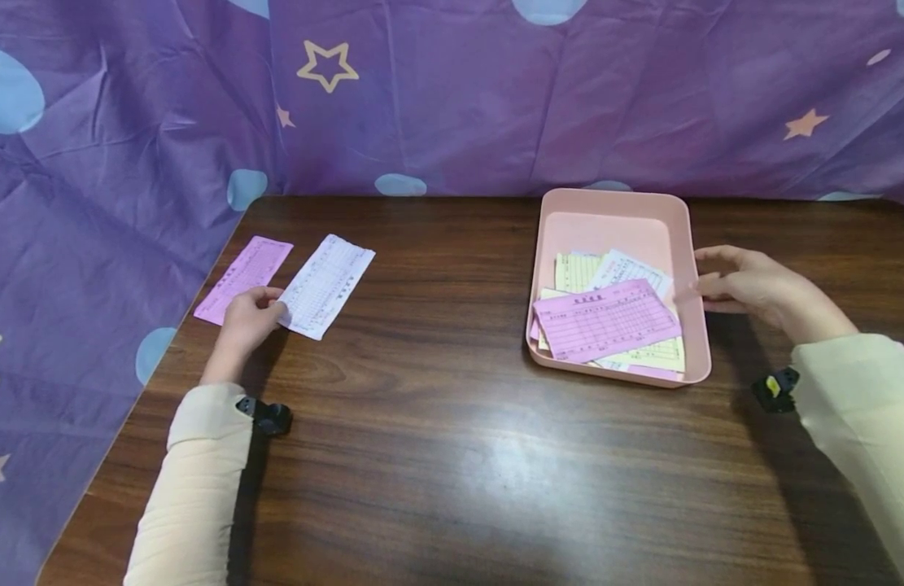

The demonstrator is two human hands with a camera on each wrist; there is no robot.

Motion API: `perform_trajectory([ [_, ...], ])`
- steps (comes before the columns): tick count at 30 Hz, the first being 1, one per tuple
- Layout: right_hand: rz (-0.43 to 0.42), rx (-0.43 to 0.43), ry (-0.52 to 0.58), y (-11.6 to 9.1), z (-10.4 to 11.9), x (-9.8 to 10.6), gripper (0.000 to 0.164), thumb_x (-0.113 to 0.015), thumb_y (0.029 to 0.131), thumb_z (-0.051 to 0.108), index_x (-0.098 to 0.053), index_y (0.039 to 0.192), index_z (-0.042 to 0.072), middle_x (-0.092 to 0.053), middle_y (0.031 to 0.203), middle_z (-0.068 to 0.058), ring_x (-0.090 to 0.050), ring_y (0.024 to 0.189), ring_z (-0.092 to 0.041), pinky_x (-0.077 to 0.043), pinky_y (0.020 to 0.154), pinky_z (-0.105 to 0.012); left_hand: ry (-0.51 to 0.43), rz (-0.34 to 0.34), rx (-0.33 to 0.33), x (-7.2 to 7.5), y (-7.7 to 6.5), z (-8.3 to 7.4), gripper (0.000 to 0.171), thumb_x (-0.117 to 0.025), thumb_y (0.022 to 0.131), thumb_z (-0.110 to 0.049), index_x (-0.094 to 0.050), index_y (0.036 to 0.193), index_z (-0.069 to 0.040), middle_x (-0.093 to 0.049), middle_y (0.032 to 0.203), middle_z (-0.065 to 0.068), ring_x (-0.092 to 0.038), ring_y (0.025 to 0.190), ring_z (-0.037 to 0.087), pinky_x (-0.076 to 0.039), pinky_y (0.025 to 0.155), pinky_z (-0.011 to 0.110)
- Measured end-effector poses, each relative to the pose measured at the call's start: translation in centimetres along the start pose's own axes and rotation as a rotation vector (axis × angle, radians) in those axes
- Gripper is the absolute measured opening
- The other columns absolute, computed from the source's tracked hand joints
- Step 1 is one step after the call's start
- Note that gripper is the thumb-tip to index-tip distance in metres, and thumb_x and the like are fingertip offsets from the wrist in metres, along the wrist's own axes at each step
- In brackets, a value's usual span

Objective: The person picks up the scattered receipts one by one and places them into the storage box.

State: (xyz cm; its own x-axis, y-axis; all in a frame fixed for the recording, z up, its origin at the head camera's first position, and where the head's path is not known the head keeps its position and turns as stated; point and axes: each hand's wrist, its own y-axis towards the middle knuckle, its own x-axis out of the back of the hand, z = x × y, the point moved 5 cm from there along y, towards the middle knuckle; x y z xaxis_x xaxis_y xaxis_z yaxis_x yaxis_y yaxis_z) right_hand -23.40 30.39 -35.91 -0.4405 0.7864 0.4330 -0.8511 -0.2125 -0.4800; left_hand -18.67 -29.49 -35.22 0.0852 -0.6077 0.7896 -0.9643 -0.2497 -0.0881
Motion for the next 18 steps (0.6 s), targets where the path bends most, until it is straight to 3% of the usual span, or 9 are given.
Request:
perform_trajectory([
  [4,-0.001,0.002,0.015,0.1,-0.2,0.0,0.068,-0.047,0.096,0.004,-0.003,0.146,-0.011,-0.055,0.08,0.022,-0.056,0.077,0.009,-0.055,0.074,-0.014,-0.141,0.046,0.003,-0.7,0.0,-0.8,0.042,-0.046,0.084,-0.005,-0.056,0.12,0.013,-0.054,0.077,-0.003,-0.047,0.059,-0.004,-0.045,0.056,0.009],
  [11,-0.004,0.02,0.042,0.5,-0.6,0.2,0.062,-0.048,0.096,0.004,-0.012,0.146,-0.008,-0.056,0.08,0.022,-0.057,0.077,0.008,-0.055,0.073,-0.014,-0.49,0.16,0.074,-2.7,-0.3,-2.4,0.043,-0.045,0.093,-0.004,-0.041,0.132,0.016,-0.051,0.088,-0.003,-0.052,0.071,-0.004,-0.052,0.066,0.008],
  [18,-0.002,0.012,0.014,0.1,-0.2,0.1,0.067,-0.047,0.097,0.005,-0.004,0.146,-0.011,-0.054,0.081,0.021,-0.056,0.077,0.009,-0.055,0.074,-0.014,-0.677,0.224,0.131,-4.6,-0.9,-4.2,0.044,-0.046,0.096,-0.004,-0.036,0.135,0.015,-0.051,0.088,-0.005,-0.056,0.071,-0.004,-0.053,0.069,0.008],
])
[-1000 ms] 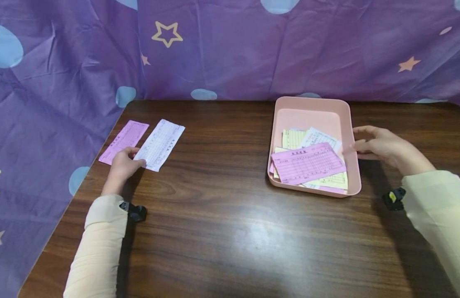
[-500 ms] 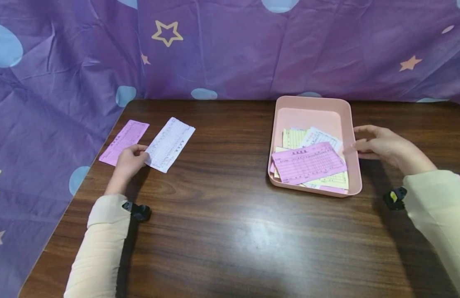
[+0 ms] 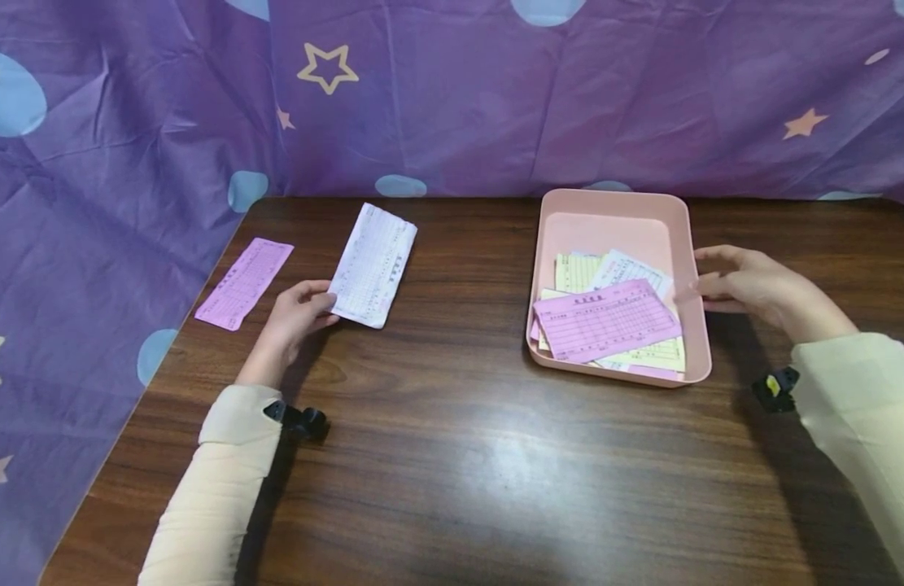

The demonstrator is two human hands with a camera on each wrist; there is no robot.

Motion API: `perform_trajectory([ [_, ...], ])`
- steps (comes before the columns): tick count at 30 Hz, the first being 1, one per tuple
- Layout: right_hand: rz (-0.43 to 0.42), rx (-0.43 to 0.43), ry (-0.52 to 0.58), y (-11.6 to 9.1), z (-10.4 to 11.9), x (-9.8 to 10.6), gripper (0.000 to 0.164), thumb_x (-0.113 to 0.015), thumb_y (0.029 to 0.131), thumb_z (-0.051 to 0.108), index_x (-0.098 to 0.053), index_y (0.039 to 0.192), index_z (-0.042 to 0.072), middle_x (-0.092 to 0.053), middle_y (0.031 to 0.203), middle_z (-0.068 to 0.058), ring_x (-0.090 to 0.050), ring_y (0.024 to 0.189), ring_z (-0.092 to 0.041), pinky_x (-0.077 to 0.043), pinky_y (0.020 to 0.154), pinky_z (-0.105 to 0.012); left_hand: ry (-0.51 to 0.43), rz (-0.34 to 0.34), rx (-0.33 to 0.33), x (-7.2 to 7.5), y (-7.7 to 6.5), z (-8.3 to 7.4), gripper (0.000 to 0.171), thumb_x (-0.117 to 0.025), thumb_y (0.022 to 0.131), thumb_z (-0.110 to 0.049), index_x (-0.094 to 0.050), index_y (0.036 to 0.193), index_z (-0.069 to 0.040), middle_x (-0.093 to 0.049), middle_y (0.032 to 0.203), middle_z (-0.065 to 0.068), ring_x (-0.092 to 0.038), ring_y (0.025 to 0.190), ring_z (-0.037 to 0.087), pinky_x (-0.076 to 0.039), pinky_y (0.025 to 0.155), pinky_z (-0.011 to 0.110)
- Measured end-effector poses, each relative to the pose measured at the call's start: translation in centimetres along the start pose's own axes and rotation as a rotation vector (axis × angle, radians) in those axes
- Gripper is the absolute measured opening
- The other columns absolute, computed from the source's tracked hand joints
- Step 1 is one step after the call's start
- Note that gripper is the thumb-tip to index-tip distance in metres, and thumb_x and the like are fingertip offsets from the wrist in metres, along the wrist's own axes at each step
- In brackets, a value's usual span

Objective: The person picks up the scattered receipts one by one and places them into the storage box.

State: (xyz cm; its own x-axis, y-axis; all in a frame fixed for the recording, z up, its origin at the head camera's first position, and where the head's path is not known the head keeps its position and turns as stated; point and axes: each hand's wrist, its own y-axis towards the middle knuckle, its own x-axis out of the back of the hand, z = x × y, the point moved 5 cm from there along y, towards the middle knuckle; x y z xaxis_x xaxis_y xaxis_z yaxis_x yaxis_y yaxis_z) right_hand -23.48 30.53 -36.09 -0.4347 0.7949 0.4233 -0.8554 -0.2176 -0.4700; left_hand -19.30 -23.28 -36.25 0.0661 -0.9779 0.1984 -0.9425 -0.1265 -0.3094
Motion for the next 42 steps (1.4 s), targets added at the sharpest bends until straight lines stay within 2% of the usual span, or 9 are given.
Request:
perform_trajectory([
  [11,0.004,0.001,0.006,0.4,-0.4,0.2,0.067,-0.047,0.096,0.004,-0.005,0.146,-0.011,-0.055,0.081,0.022,-0.055,0.078,0.01,-0.055,0.074,-0.014,-0.139,0.105,0.026,-4.6,-0.4,-0.9,0.041,-0.048,0.096,-0.004,-0.038,0.133,0.012,-0.054,0.088,-0.005,-0.057,0.072,0.0,-0.053,0.069,0.01],
  [13,0.003,0.015,0.037,1.1,-1.2,0.5,0.064,-0.051,0.095,0.006,-0.014,0.146,-0.005,-0.057,0.082,0.021,-0.057,0.08,0.009,-0.055,0.074,-0.015,-0.155,0.122,0.034,-5.6,-0.6,-1.0,0.04,-0.048,0.096,-0.003,-0.039,0.133,0.011,-0.054,0.089,-0.004,-0.057,0.072,0.0,-0.053,0.068,0.01],
  [15,-0.003,0.026,0.079,1.7,-2.1,0.9,0.053,-0.054,0.094,0.009,-0.029,0.141,0.009,-0.059,0.082,0.021,-0.058,0.08,0.008,-0.056,0.075,-0.016,-0.17,0.136,0.039,-6.5,-0.9,-1.2,0.039,-0.048,0.096,-0.004,-0.04,0.132,0.01,-0.054,0.091,-0.003,-0.057,0.072,0.001,-0.053,0.067,0.01],
  [18,-0.017,0.023,0.101,2.2,-2.7,1.1,0.047,-0.057,0.093,0.01,-0.034,0.133,0.018,-0.059,0.082,0.021,-0.06,0.081,0.007,-0.056,0.076,-0.016,-0.196,0.163,0.041,-7.9,-1.3,-1.6,0.039,-0.048,0.096,-0.003,-0.041,0.132,0.01,-0.054,0.094,-0.002,-0.057,0.072,0.001,-0.053,0.066,0.011],
  [21,-0.011,0.011,0.05,1.7,-2.1,0.9,0.06,-0.053,0.094,0.008,-0.022,0.145,0.005,-0.058,0.082,0.022,-0.058,0.08,0.008,-0.056,0.075,-0.016,-0.214,0.188,0.048,-9.3,-1.6,-1.9,0.039,-0.048,0.096,-0.004,-0.041,0.133,0.009,-0.054,0.096,-0.001,-0.057,0.073,0.002,-0.053,0.066,0.011],
  [22,-0.008,0.005,0.024,1.4,-1.6,0.8,0.065,-0.052,0.094,0.008,-0.015,0.147,-0.003,-0.057,0.083,0.021,-0.057,0.08,0.009,-0.055,0.075,-0.016,-0.216,0.198,0.05,-9.8,-1.7,-2.0,0.039,-0.049,0.096,-0.004,-0.042,0.133,0.009,-0.054,0.096,-0.001,-0.058,0.074,0.002,-0.053,0.067,0.012],
  [25,0.009,-0.01,-0.03,0.4,-0.4,0.4,0.07,-0.048,0.096,0.008,-0.003,0.147,-0.011,-0.055,0.084,0.021,-0.054,0.079,0.011,-0.055,0.074,-0.015,-0.229,0.215,0.057,-11.2,-2.0,-2.2,0.039,-0.05,0.095,-0.004,-0.043,0.132,0.008,-0.055,0.096,0.0,-0.058,0.074,0.003,-0.053,0.066,0.012],
  [34,-0.003,-0.016,-0.034,-0.3,0.4,-0.2,0.07,-0.048,0.096,0.005,-0.003,0.147,-0.012,-0.056,0.084,0.02,-0.053,0.078,0.012,-0.054,0.074,-0.014,-0.235,0.267,0.015,-14.8,-2.5,-2.8,0.035,-0.051,0.094,-0.001,-0.047,0.127,0.01,-0.056,0.091,0.0,-0.057,0.071,0.003,-0.052,0.063,0.012],
  [42,-0.055,0.01,-0.012,0.0,0.4,-0.1,0.066,-0.05,0.095,0.003,-0.01,0.144,-0.016,-0.049,0.076,0.031,-0.051,0.077,0.016,-0.049,0.071,-0.007,-0.206,0.303,-0.012,-16.9,-2.9,-2.9,0.035,-0.052,0.093,0.0,-0.049,0.127,0.009,-0.06,0.103,0.011,-0.057,0.076,0.006,-0.052,0.065,0.013],
])
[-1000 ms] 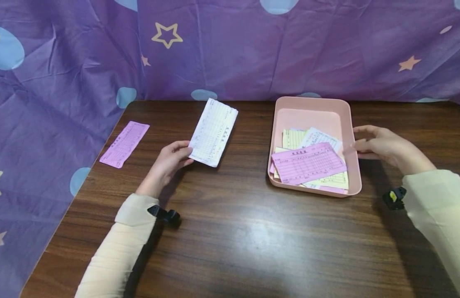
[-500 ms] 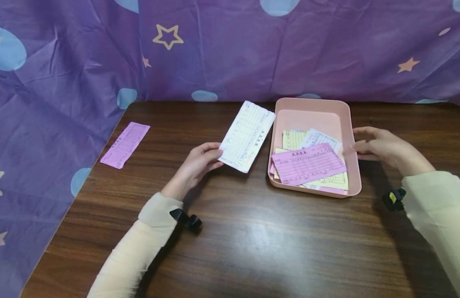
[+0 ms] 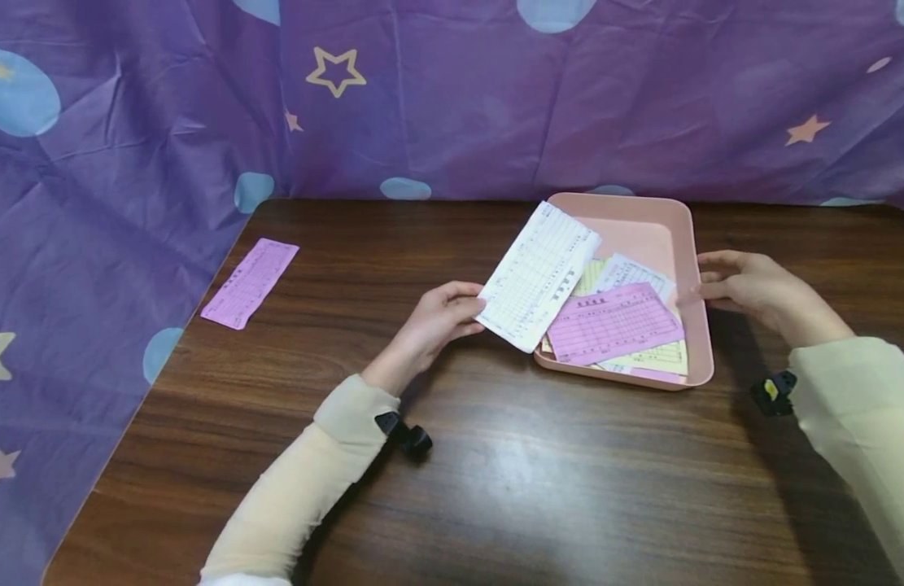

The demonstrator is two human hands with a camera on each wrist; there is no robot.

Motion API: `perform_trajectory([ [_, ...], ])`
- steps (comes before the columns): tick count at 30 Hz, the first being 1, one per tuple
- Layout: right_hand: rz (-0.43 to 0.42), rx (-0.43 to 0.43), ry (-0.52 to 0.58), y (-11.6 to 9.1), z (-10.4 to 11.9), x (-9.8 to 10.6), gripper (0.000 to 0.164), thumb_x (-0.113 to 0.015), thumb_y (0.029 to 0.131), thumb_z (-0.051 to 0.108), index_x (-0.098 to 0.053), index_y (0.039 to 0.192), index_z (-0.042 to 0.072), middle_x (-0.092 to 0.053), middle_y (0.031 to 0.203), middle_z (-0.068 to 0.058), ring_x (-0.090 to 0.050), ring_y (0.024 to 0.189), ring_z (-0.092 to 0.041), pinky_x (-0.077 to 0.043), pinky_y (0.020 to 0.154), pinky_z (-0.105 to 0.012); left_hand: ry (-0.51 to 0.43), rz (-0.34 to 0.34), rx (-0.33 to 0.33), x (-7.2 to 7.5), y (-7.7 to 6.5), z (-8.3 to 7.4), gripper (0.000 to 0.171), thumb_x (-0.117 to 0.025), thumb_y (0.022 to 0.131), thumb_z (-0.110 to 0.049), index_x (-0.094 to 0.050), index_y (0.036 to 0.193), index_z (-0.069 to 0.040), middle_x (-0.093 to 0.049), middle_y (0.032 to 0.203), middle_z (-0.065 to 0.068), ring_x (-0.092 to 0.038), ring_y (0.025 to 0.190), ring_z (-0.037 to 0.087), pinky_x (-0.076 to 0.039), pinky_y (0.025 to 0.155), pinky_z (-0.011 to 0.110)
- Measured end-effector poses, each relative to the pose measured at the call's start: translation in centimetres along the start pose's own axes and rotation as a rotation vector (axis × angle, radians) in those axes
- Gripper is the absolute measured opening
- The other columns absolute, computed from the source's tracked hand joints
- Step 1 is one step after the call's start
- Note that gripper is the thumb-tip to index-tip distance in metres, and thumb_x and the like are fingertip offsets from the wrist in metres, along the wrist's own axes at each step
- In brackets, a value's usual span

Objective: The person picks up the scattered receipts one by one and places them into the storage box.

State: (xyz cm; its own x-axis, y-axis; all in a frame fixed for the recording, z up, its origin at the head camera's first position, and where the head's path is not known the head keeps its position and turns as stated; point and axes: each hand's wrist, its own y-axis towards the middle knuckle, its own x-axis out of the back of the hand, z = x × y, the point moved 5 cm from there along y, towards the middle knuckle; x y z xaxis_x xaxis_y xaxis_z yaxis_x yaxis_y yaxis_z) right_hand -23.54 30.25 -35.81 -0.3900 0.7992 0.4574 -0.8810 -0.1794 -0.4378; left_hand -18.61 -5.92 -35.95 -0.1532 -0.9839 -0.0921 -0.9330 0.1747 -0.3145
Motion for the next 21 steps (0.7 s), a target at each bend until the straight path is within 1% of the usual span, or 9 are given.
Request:
perform_trajectory([
  [5,-0.04,0.025,0.032,0.2,0.1,0.0,0.066,-0.05,0.093,-0.001,-0.012,0.143,-0.019,-0.047,0.073,0.035,-0.051,0.075,0.017,-0.049,0.069,-0.005,0.02,0.027,-0.016,-1.3,0.1,0.2,0.034,-0.053,0.093,0.001,-0.051,0.126,0.009,-0.059,0.103,0.011,-0.057,0.078,0.007,-0.054,0.068,0.015],
  [6,-0.049,0.024,0.05,0.3,0.1,0.0,0.061,-0.051,0.093,-0.002,-0.021,0.144,-0.014,-0.049,0.073,0.034,-0.051,0.075,0.017,-0.049,0.068,-0.006,0.024,0.032,-0.016,-1.5,0.2,0.3,0.034,-0.053,0.093,0.0,-0.051,0.126,0.008,-0.06,0.103,0.011,-0.057,0.078,0.007,-0.054,0.069,0.015],
  [9,-0.055,0.026,0.063,0.3,0.0,0.0,0.06,-0.051,0.092,-0.002,-0.022,0.144,-0.014,-0.049,0.074,0.035,-0.052,0.075,0.016,-0.05,0.068,-0.006,0.045,0.046,-0.014,-2.3,0.2,0.4,0.033,-0.053,0.094,0.0,-0.052,0.126,0.007,-0.06,0.104,0.011,-0.058,0.079,0.008,-0.056,0.073,0.018],
  [12,-0.055,0.015,0.065,0.3,0.1,0.0,0.062,-0.052,0.092,-0.001,-0.021,0.144,-0.013,-0.05,0.073,0.035,-0.052,0.075,0.016,-0.05,0.068,-0.006,0.058,0.057,-0.012,-3.1,0.3,0.4,0.032,-0.053,0.094,-0.001,-0.052,0.126,0.007,-0.06,0.105,0.013,-0.058,0.08,0.008,-0.057,0.075,0.02],
  [13,-0.049,0.014,0.05,0.2,0.1,0.0,0.066,-0.051,0.093,-0.001,-0.012,0.144,-0.018,-0.048,0.073,0.035,-0.052,0.076,0.017,-0.049,0.068,-0.006,0.064,0.061,-0.013,-3.4,0.4,0.4,0.032,-0.053,0.094,-0.001,-0.052,0.125,0.007,-0.061,0.106,0.014,-0.058,0.08,0.009,-0.057,0.076,0.02],
  [18,-0.051,-0.005,0.04,0.1,0.2,0.0,0.066,-0.05,0.093,-0.001,-0.011,0.144,-0.018,-0.048,0.072,0.036,-0.051,0.075,0.017,-0.049,0.068,-0.006,0.106,0.066,-0.04,-4.6,0.7,0.3,0.031,-0.054,0.094,-0.001,-0.054,0.124,0.007,-0.061,0.114,0.023,-0.059,0.081,0.01,-0.058,0.078,0.023],
  [21,-0.047,0.0,0.042,0.2,0.2,-0.1,0.067,-0.051,0.093,-0.001,-0.011,0.144,-0.018,-0.048,0.073,0.036,-0.051,0.076,0.017,-0.049,0.069,-0.006,0.144,0.06,-0.065,-5.2,0.9,0.2,0.029,-0.054,0.094,-0.001,-0.055,0.122,0.007,-0.061,0.114,0.025,-0.06,0.081,0.012,-0.059,0.079,0.026],
])
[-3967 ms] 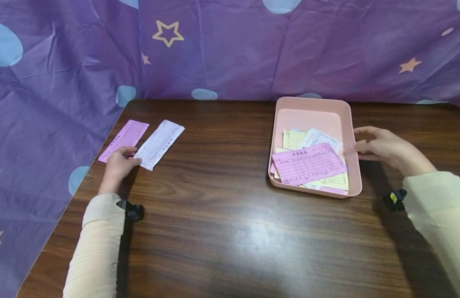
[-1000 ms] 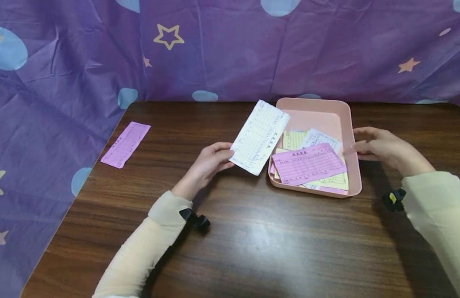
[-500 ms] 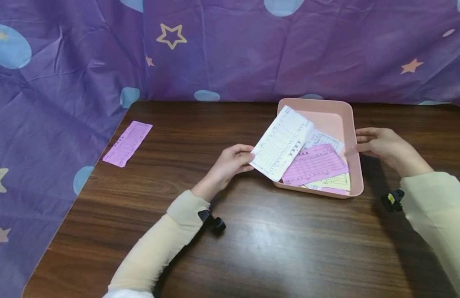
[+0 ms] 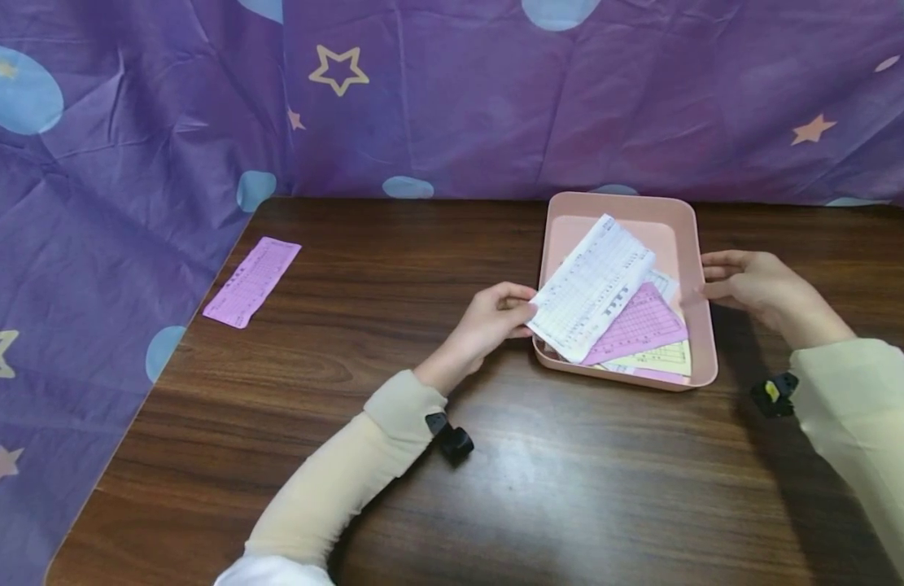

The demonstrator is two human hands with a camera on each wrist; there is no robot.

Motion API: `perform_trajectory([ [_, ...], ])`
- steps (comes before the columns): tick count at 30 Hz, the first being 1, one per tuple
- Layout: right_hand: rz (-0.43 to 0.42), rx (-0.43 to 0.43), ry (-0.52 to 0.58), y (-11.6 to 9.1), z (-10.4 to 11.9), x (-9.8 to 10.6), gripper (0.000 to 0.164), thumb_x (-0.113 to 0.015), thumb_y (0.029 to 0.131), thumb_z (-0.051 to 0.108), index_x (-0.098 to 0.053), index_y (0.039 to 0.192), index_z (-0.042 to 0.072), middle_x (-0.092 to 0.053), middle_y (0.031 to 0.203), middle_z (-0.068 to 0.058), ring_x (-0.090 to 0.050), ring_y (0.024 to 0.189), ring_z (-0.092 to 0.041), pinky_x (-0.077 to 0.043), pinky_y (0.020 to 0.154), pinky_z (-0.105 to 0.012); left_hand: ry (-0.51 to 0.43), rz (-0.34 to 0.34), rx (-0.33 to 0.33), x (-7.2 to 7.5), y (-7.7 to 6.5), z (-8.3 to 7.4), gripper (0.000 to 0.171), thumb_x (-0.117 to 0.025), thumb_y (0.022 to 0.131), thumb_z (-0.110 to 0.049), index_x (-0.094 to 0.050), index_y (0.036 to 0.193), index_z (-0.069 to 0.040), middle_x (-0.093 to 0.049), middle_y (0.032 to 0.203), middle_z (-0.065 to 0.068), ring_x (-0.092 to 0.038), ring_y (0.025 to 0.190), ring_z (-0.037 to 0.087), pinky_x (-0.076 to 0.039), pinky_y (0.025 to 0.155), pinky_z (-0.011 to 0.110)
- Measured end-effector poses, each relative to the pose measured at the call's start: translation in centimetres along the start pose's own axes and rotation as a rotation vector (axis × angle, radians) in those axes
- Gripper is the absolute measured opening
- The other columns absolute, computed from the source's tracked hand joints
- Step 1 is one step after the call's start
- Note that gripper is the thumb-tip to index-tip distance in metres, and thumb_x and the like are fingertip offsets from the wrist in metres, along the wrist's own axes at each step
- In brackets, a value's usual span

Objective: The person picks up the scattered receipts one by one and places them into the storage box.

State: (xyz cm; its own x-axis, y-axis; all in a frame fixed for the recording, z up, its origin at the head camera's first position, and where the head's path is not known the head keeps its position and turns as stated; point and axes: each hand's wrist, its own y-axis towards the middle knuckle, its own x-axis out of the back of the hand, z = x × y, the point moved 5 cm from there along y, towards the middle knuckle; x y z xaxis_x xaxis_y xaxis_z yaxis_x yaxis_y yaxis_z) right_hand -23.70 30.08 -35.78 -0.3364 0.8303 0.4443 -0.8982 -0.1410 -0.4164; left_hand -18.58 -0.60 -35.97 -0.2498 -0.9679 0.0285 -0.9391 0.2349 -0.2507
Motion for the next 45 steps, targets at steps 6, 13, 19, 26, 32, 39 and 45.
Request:
perform_trajectory([
  [6,0.002,0.014,0.024,0.1,-0.1,0.1,0.062,-0.052,0.092,-0.003,-0.021,0.144,-0.013,-0.049,0.074,0.035,-0.052,0.075,0.016,-0.049,0.067,-0.006,0.068,-0.017,-0.061,-1.1,0.6,-0.3,0.026,-0.056,0.092,0.001,-0.058,0.117,0.009,-0.063,0.109,0.027,-0.057,0.071,0.01,-0.06,0.071,0.024],
  [13,0.019,0.021,-0.008,0.0,0.0,0.1,0.067,-0.05,0.094,-0.001,-0.009,0.143,-0.019,-0.047,0.074,0.036,-0.051,0.077,0.017,-0.049,0.069,-0.006,0.213,-0.028,-0.147,-1.8,0.9,-0.9,0.022,-0.059,0.09,0.001,-0.063,0.11,0.007,-0.068,0.103,0.025,-0.059,0.068,0.011,-0.056,0.059,0.019],
  [19,0.012,0.03,0.019,0.4,-0.2,0.1,0.067,-0.057,0.092,0.003,-0.019,0.144,-0.014,-0.05,0.076,0.035,-0.052,0.078,0.016,-0.049,0.069,-0.006,0.307,-0.027,-0.164,-2.2,0.9,-1.2,0.022,-0.06,0.089,-0.002,-0.064,0.11,0.003,-0.069,0.103,0.02,-0.062,0.068,0.014,-0.053,0.055,0.017],
  [26,0.011,0.016,-0.002,0.3,0.0,0.1,0.069,-0.053,0.093,0.001,-0.01,0.144,-0.018,-0.048,0.075,0.034,-0.051,0.077,0.017,-0.05,0.07,-0.006,0.415,-0.021,-0.195,-2.9,0.9,-1.3,0.022,-0.063,0.089,-0.005,-0.065,0.11,-0.003,-0.071,0.102,0.014,-0.068,0.08,0.018,-0.05,0.059,0.011],
  [32,0.007,0.008,-0.019,0.1,0.2,-0.1,0.066,-0.049,0.093,-0.003,-0.011,0.144,-0.019,-0.048,0.074,0.034,-0.051,0.076,0.016,-0.05,0.07,-0.006,0.512,-0.008,-0.246,-3.2,0.7,-1.7,0.024,-0.068,0.085,-0.006,-0.066,0.109,-0.005,-0.071,0.099,0.01,-0.067,0.084,0.016,-0.048,0.066,0.009],
  [39,0.003,0.011,-0.023,0.1,0.2,0.0,0.066,-0.049,0.092,-0.005,-0.01,0.144,-0.019,-0.048,0.074,0.034,-0.051,0.076,0.017,-0.05,0.07,-0.006,0.599,0.011,-0.328,-3.4,0.7,-1.9,0.024,-0.07,0.085,-0.007,-0.067,0.108,-0.004,-0.071,0.099,0.009,-0.067,0.083,0.015,-0.047,0.066,0.006],
  [45,-0.003,-0.008,-0.044,-0.2,0.3,0.0,0.067,-0.051,0.093,-0.002,-0.011,0.144,-0.018,-0.046,0.075,0.032,-0.05,0.075,0.017,-0.049,0.069,-0.006,0.655,0.013,-0.352,-3.3,0.5,-2.1,0.024,-0.07,0.085,-0.009,-0.068,0.109,-0.006,-0.071,0.099,0.007,-0.066,0.084,0.012,-0.046,0.069,0.006],
])
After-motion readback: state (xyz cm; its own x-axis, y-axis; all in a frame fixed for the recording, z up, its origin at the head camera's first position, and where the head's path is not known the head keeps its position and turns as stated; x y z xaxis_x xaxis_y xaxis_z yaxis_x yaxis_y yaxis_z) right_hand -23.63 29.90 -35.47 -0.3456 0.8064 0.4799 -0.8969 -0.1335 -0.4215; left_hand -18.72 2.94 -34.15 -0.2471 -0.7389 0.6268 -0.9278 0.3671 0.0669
